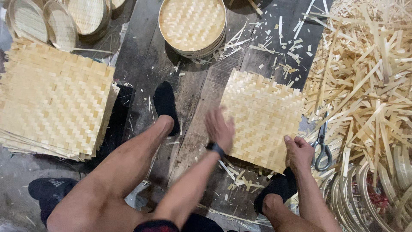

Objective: The person weaves bamboo strips into a flat square base, places a circular frame on top, and uses shears to trim the excess strips around the frame before securing the edge.

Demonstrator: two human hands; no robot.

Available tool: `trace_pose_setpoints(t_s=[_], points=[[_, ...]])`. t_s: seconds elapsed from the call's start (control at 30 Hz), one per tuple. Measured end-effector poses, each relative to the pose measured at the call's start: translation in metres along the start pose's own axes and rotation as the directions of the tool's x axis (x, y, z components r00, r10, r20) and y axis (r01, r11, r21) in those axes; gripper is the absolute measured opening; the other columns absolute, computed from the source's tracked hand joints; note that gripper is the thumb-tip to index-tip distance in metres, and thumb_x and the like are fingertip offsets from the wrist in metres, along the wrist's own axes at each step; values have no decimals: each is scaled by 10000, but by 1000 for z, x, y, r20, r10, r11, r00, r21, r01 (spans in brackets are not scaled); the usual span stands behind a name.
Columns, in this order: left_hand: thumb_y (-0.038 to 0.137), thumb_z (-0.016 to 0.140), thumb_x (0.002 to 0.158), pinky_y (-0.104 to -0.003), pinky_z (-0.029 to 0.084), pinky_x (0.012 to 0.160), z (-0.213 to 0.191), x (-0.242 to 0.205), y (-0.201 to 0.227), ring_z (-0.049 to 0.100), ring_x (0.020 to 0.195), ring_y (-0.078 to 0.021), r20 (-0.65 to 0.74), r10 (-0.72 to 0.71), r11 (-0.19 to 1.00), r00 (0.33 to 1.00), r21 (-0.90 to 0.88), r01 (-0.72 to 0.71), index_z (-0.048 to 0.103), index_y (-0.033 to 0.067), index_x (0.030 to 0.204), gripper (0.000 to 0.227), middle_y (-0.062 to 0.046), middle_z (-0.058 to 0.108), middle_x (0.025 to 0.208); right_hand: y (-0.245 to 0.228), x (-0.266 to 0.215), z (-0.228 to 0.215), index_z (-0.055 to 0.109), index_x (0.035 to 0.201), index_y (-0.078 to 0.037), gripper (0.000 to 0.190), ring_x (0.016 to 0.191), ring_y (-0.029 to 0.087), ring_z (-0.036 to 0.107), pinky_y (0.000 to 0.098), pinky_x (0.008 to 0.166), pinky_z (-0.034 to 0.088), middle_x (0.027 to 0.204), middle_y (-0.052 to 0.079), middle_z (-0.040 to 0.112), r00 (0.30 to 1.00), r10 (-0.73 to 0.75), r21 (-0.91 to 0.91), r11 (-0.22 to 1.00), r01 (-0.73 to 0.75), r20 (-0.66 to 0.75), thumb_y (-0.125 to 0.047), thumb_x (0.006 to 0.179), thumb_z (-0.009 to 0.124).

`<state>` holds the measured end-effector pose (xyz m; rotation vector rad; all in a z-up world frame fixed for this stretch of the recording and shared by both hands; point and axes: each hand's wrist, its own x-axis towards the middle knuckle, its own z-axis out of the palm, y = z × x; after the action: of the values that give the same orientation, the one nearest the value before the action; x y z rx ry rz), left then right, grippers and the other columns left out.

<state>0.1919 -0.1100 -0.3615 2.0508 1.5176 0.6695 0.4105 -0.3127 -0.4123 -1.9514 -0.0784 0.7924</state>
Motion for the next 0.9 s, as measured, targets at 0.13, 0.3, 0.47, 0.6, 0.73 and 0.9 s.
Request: trace_pose_setpoints(t_s=[0.13, 0.3, 0.47, 0.6, 0.73, 0.9], points=[[275, 783, 899, -445, 500, 932, 6, -95, 56, 530, 995, -264, 302, -536, 650, 788, -448, 614, 514, 33, 1067, 399, -166, 523, 1070, -8, -4, 2, 725, 984, 15, 270, 610, 79, 521, 255, 532, 414, 765, -5, 647, 1000, -7, -24, 1000, 7, 1, -218, 887, 822], [237, 787, 900, -432, 545, 907, 19, -137, 37, 600, 947, -237, 649, -742, -136, 166, -388, 912, 506, 106, 1053, 345, -121, 622, 1020, -8, -8, 7, 724, 923, 39, 290, 626, 76, 498, 267, 537, 411, 739, -10, 608, 992, -120, -110, 987, 115, -43, -223, 874, 838], [67, 705, 919, -409, 630, 839, 54, -147, -8, 646, 871, -224, 748, -594, -317, 295, -555, 769, 555, 53, 947, 153, -87, 636, 943, -1, -4, 6, 713, 922, 48, 326, 608, 67, 539, 258, 542, 452, 710, -6, 642, 990, -125, -174, 978, 113, -62, -247, 851, 831], [45, 732, 893, -433, 640, 907, 57, -149, -22, 674, 914, -239, 758, -559, -297, 335, -561, 773, 544, 37, 924, 191, -113, 664, 980, 9, 3, 10, 733, 918, 48, 314, 625, 72, 517, 268, 548, 432, 712, 1, 636, 994, -109, -109, 988, 105, -30, -248, 863, 821], [45, 732, 889, -427, 619, 917, 60, -151, -37, 691, 957, -250, 785, -513, -312, 349, -549, 776, 576, 23, 970, 177, -120, 690, 1003, 17, 5, 14, 740, 957, 34, 301, 657, 89, 564, 280, 591, 483, 744, 15, 673, 996, -80, -53, 996, 78, -47, -234, 858, 835], [88, 704, 924, -396, 616, 928, 66, -150, -61, 690, 957, -228, 810, -443, -237, 384, -519, 821, 645, -20, 1101, 215, -116, 707, 1026, 3, -16, -1, 673, 1163, -1, 397, 838, 93, 677, 260, 752, 578, 958, 36, 720, 949, -292, 100, 947, 304, -119, -168, 840, 831]])
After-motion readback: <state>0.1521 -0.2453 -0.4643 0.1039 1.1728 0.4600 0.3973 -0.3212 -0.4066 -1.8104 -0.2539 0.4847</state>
